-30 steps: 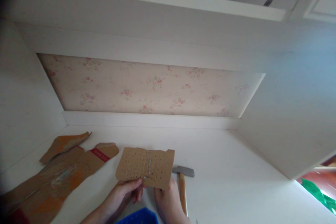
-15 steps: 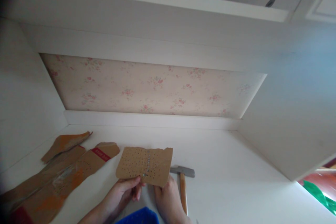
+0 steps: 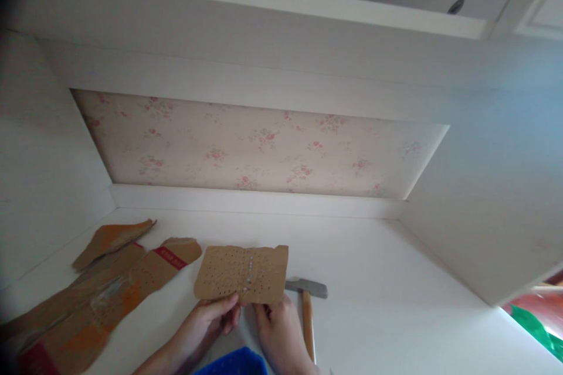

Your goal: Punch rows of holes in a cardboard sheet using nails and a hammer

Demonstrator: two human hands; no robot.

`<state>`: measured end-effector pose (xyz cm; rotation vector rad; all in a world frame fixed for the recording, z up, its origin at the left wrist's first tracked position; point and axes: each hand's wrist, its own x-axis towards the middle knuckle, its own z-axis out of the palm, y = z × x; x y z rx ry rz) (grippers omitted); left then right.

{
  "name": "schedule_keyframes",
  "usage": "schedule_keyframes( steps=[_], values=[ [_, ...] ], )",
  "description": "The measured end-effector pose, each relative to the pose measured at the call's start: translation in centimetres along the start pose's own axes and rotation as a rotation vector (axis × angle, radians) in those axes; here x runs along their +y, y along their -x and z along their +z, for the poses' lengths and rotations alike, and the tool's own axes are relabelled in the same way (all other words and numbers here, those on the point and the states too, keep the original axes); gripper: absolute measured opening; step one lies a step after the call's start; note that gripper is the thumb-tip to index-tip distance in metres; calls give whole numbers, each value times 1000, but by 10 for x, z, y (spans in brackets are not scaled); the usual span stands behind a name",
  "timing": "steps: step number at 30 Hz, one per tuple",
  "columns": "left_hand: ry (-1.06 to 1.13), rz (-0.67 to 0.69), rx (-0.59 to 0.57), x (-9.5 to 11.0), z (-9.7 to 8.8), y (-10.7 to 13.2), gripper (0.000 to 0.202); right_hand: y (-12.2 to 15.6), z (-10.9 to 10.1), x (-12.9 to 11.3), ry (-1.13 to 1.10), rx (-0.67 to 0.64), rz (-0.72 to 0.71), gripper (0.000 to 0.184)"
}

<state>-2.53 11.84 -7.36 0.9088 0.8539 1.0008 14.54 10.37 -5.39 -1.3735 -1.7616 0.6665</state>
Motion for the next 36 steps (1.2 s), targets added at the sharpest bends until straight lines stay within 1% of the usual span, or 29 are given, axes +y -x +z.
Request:
schedule_keyframes(
  steps=[3, 5, 8, 10, 11, 12, 14, 15, 17, 19, 20, 26, 31, 33, 36],
  values=[
    [-17, 22, 29, -1, -1, 0, 48, 1, -7, -8, 46, -16, 39, 31],
    [-49, 38, 58, -1, -2, 0, 48, 2, -10, -11, 57, -13, 36, 30],
    [-176, 51, 118, 2, -3, 2, 50, 4, -10, -11, -9, 62, 23, 27],
    [-303, 45, 135, 4, -2, 4, 52, 5, -7, -9, -94, 108, 51, 22],
    [-354, 40, 134, 6, 0, 5, 52, 5, -5, -9, -129, 113, 71, 22],
    [-392, 38, 130, 6, 2, 6, 51, 5, -4, -8, -150, 111, 87, 29],
    [-424, 41, 132, 7, 7, 7, 49, 4, -1, -7, -142, 106, 97, 40],
    [-423, 43, 136, 7, 9, 8, 47, 4, -1, -7, -120, 116, 91, 42],
    [-416, 46, 141, 6, 13, 8, 42, 3, -1, -6, -74, 141, 47, 34],
    [-413, 46, 141, 5, 14, 9, 39, 3, -1, -5, -36, 154, -33, 24],
    [-414, 42, 139, 5, 15, 9, 39, 3, -1, -4, -21, 160, -72, 22],
    [-455, -9, 138, 5, 15, 9, 44, 5, -1, -4, 27, 181, -195, 19],
    [-508, 4, 108, 8, 18, 10, 51, 7, -4, -8, 97, 216, -272, 21],
    [-529, 17, 100, 10, 19, 10, 53, 7, -4, -7, 104, 202, -284, 20],
    [-547, 28, 89, 12, 21, 11, 55, 7, -3, -4, 68, 144, -272, 19]
  ],
)
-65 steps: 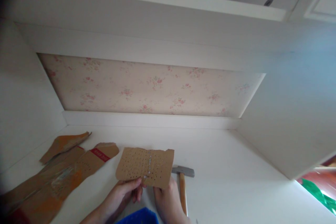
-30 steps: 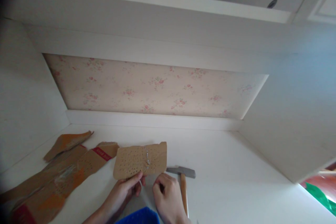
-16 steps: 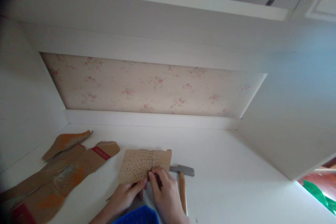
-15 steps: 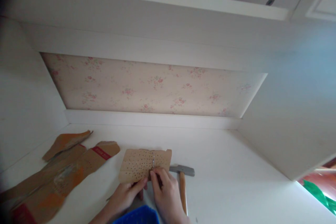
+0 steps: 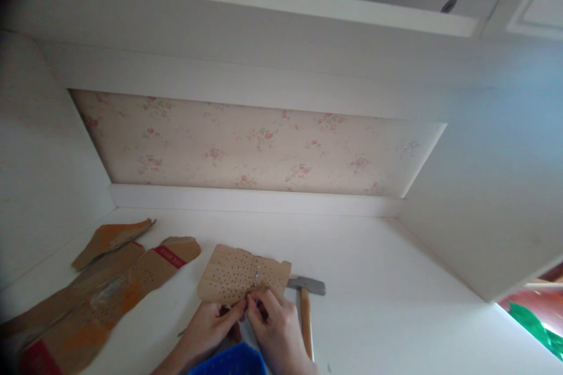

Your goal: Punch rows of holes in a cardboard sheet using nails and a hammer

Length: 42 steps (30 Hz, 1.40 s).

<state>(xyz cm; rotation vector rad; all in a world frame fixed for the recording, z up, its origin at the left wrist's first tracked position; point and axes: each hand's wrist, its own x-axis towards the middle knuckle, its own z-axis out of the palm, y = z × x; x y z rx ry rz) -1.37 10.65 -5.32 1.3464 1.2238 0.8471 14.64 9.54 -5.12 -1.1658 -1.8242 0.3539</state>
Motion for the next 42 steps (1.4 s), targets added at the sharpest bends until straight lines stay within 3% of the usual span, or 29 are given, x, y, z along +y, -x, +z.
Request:
schedule_keyframes(
  steps=[6, 11, 18, 26, 31, 35, 42],
  values=[
    [30, -29, 24, -3, 0, 0, 53, 1, 2, 1, -8, -41, 35, 21],
    [167, -71, 115, -7, -4, -6, 47, 3, 0, 0, -37, 17, 61, 19],
    [572, -94, 299, -12, -13, -17, 42, -1, 2, 14, -180, 186, 366, 27],
    [885, -144, 482, -6, -14, -17, 14, -8, 1, 19, -20, 46, 420, 30],
    [948, -94, 460, -4, -15, -16, 21, -11, 0, 13, 152, -103, 241, 21],
    [943, -78, 403, -1, -13, -14, 32, -12, -2, 9, 218, -213, 256, 23],
    [852, -131, 331, 4, -11, -9, 38, -13, -1, 5, 284, -227, 210, 25]
  ],
)
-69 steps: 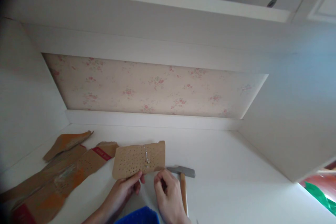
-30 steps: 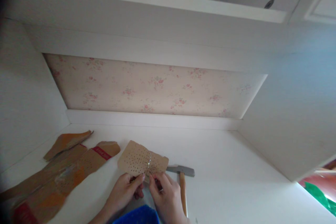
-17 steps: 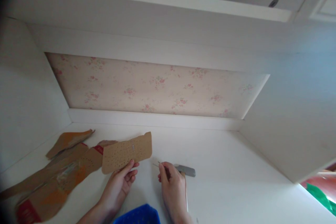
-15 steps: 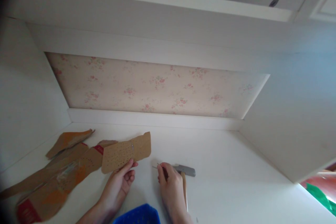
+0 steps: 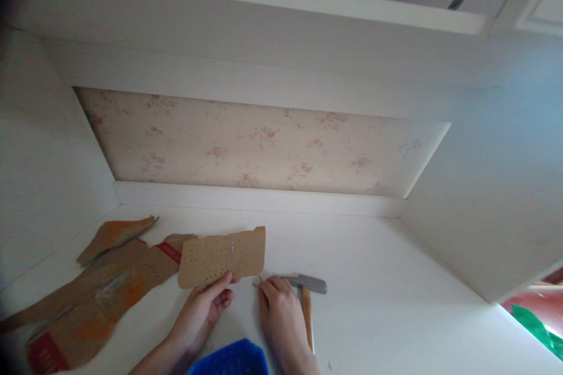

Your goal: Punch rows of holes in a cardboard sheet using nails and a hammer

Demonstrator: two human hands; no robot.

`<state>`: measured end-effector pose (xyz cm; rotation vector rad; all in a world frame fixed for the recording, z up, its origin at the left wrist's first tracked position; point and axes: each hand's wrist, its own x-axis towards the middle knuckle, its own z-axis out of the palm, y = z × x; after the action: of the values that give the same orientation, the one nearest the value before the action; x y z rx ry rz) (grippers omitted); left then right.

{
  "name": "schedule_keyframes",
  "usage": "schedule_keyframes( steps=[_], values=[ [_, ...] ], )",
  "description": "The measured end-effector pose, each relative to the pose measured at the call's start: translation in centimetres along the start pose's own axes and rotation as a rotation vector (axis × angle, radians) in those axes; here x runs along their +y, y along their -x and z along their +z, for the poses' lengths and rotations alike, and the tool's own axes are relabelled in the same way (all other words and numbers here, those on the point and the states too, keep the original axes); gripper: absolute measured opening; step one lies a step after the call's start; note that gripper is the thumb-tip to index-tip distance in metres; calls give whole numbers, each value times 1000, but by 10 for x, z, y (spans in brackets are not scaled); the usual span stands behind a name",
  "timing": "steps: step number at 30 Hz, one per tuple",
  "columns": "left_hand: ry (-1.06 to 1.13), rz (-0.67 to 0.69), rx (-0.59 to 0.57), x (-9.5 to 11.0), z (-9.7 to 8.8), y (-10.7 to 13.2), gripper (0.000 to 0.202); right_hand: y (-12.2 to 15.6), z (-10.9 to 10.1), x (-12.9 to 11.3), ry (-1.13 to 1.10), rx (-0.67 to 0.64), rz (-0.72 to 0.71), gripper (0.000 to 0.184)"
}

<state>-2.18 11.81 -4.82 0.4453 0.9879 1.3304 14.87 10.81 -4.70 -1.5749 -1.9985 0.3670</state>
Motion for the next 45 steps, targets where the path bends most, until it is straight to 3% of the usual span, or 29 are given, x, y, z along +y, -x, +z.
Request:
schedule_keyframes(
  steps=[16, 20, 28, 36, 45],
  values=[
    [-83, -18, -129, 2, -3, 3, 35, 1, -1, -2, -98, -7, -4, 29],
    [-107, -33, -203, -1, -7, 1, 37, 3, -3, -2, -116, 62, 23, 28],
    [-285, -42, -387, -4, -10, 3, 41, 7, -1, 2, -285, 67, -191, 26],
    [-397, -58, -484, 3, -8, 7, 41, 4, -19, -21, -534, 71, -71, 44],
    [-393, -69, -472, -1, -12, 2, 43, 7, -15, -7, -64, 145, -149, 53]
  ],
)
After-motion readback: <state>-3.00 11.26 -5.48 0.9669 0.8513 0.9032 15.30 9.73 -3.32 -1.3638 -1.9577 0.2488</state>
